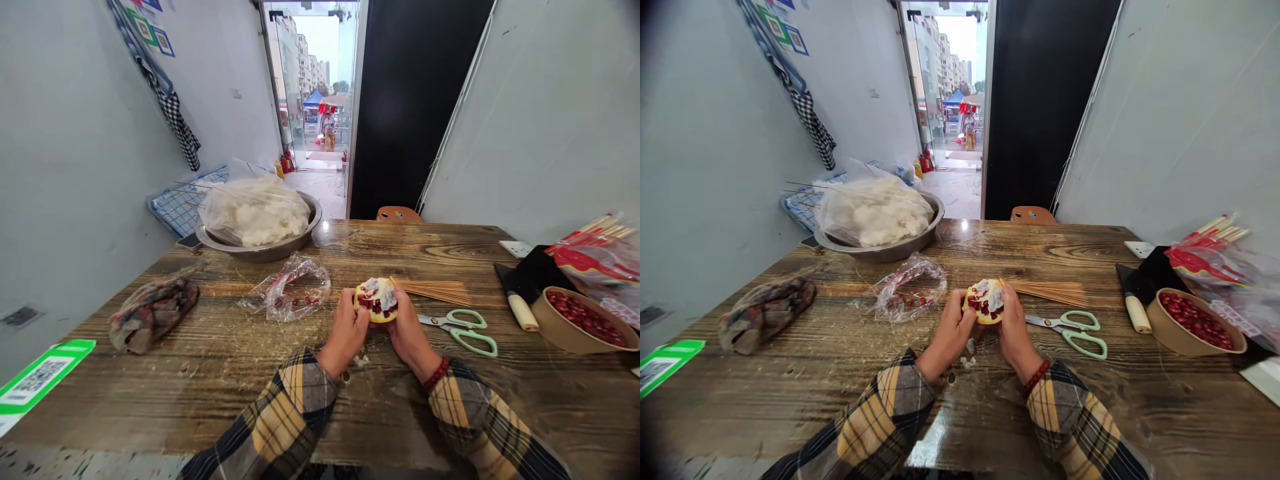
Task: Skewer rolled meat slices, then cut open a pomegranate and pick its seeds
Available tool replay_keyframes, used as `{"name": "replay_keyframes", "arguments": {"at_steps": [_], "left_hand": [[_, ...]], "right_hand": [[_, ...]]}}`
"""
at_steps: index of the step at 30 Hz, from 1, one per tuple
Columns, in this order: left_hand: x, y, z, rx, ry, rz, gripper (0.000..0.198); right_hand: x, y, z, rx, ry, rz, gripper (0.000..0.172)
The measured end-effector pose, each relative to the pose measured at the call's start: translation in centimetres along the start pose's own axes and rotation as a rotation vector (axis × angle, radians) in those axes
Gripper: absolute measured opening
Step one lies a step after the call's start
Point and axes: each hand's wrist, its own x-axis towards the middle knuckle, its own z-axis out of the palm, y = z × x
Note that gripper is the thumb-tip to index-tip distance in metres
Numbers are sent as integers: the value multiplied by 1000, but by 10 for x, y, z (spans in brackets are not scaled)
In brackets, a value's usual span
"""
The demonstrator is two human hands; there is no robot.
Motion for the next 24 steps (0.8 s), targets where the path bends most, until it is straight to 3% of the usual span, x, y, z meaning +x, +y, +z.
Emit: {"name": "replay_keyframes", "arguments": {"at_steps": [3, 6, 13, 17, 24], "left_hand": [[5, -2, -6, 1, -9, -3, 19], [7, -2, -8, -25, -31, 39, 20], [6, 3, -6, -76, -77, 6, 32], [5, 1, -7, 52, -84, -29, 34], [2, -4, -3, 183, -47, 39, 33]], "right_hand": [[-1, -14, -1, 5, -85, 142, 45], [0, -25, -4, -20, -140, 182, 52], [1, -25, -3, 71, 30, 103, 43], [-3, -21, 3, 54, 39, 52, 41], [-9, -14, 11, 93, 75, 46, 38]]}}
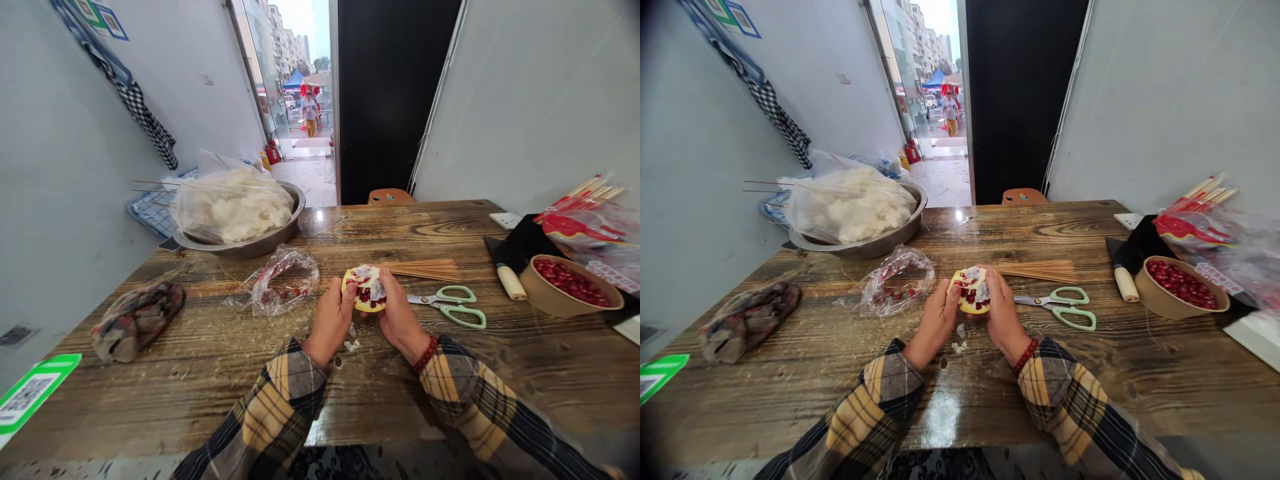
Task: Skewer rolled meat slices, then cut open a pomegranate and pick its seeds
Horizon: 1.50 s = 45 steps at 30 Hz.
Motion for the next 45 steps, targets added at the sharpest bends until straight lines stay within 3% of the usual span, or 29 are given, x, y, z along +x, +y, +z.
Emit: {"name": "replay_keyframes", "arguments": {"at_steps": [12, 35, 45], "left_hand": [[-5, 1, -4, 218, 13, 77, 35], [-8, 4, -4, 324, -48, 87, 32], [-3, -1, -11, 235, -70, 51, 32]], "right_hand": [[-8, 2, 6, 82, 43, 62, 40], [-1, 4, -5, 118, 35, 230, 34], [1, -4, -3, -17, -11, 120, 38]]}}
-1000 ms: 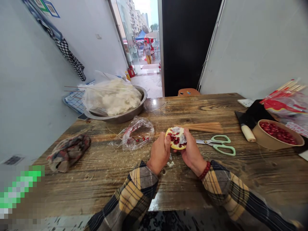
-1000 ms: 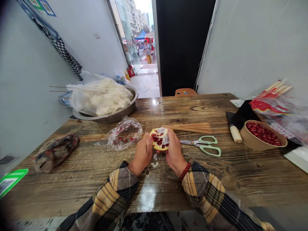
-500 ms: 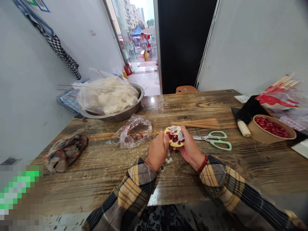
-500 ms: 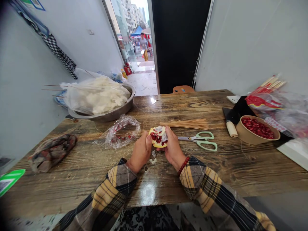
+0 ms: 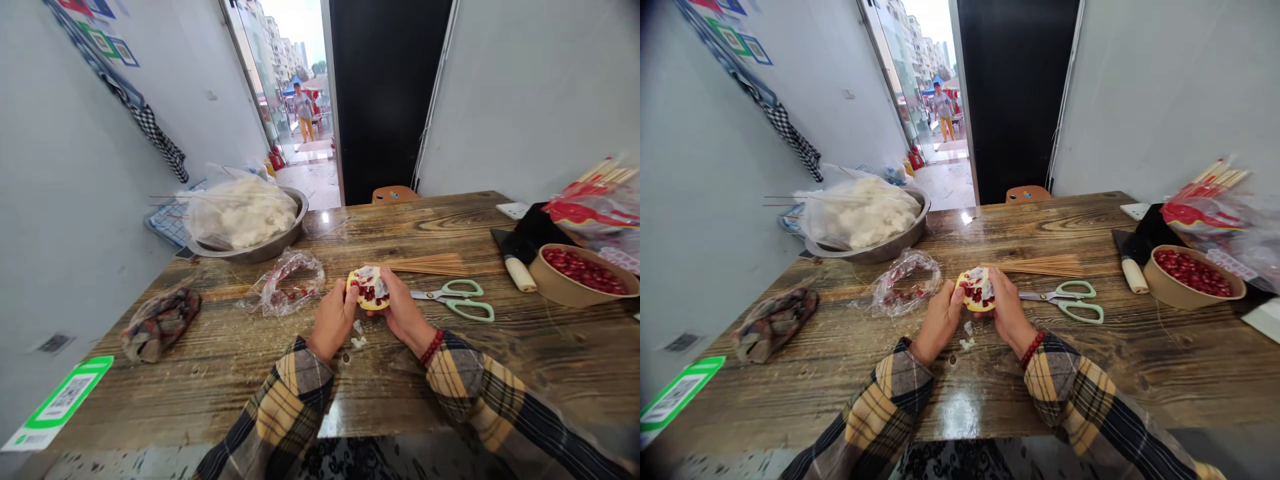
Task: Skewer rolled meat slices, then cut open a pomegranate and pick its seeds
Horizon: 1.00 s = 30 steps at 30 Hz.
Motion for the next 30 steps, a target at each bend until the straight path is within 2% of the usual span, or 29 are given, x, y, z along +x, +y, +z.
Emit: {"name": "replay_keyframes", "arguments": {"at_steps": [5, 7, 14, 18, 22, 27, 30], "left_hand": [[5, 1, -11, -320, 43, -39, 28], [6, 3, -14, -372, 45, -26, 24], [7, 5, -14, -75, 84, 245, 15], [4, 2, -10, -14, 147, 311, 13], [2, 1, -7, 30, 159, 336, 10], [4, 6, -7, -67, 173, 303, 5], [7, 7, -11, -283, 183, 103, 3]], "right_hand": [[1, -6, -3, -155, -1, -152, 42], [3, -5, -5, -185, 6, -172, 42], [10, 3, -12, -239, 18, -280, 40], [12, 6, -14, -310, 22, -365, 40], [13, 8, -14, -328, 26, -394, 41], [11, 7, -10, -265, 15, -320, 38], [7, 2, -7, -181, 38, -178, 40]]}}
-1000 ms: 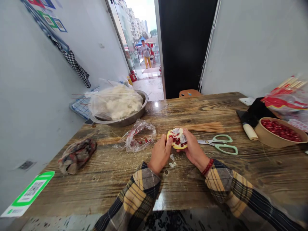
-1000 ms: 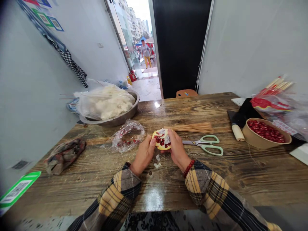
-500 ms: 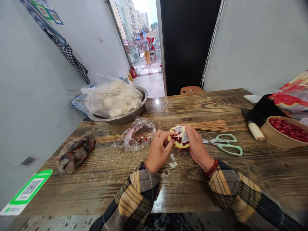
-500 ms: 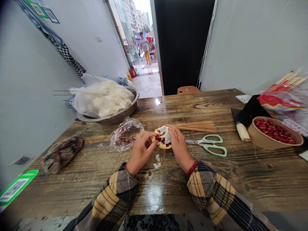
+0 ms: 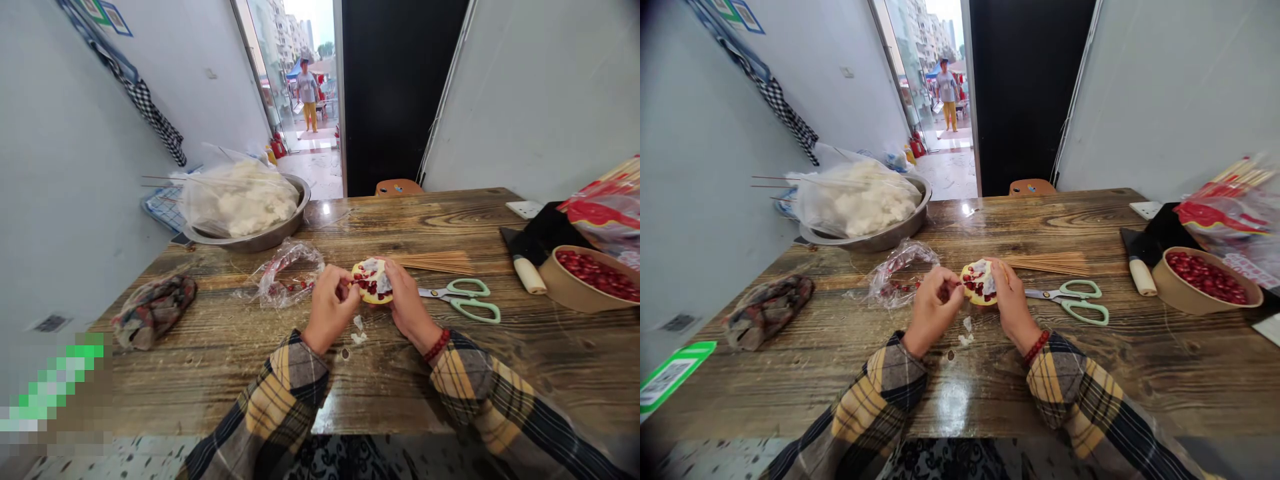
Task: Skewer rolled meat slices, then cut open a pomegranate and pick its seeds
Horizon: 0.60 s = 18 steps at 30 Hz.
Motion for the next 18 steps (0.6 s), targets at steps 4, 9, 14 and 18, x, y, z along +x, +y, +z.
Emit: {"name": "replay_keyframes", "arguments": {"at_steps": [4, 9, 14, 18], "left_hand": [[7, 1, -6, -548, -2, -400, 8], [7, 3, -5, -744, -155, -604, 11], [2, 0, 4, -426, -137, -425, 31], [2, -7, 7, -238, -73, -308, 31]], "right_hand": [[-2, -8, 1, 54, 15, 78, 44], [-1, -6, -2, -4, 5, 13, 45], [0, 3, -5, -66, 11, -131, 42], [-4, 1, -2, -26, -32, -40, 43]]}}
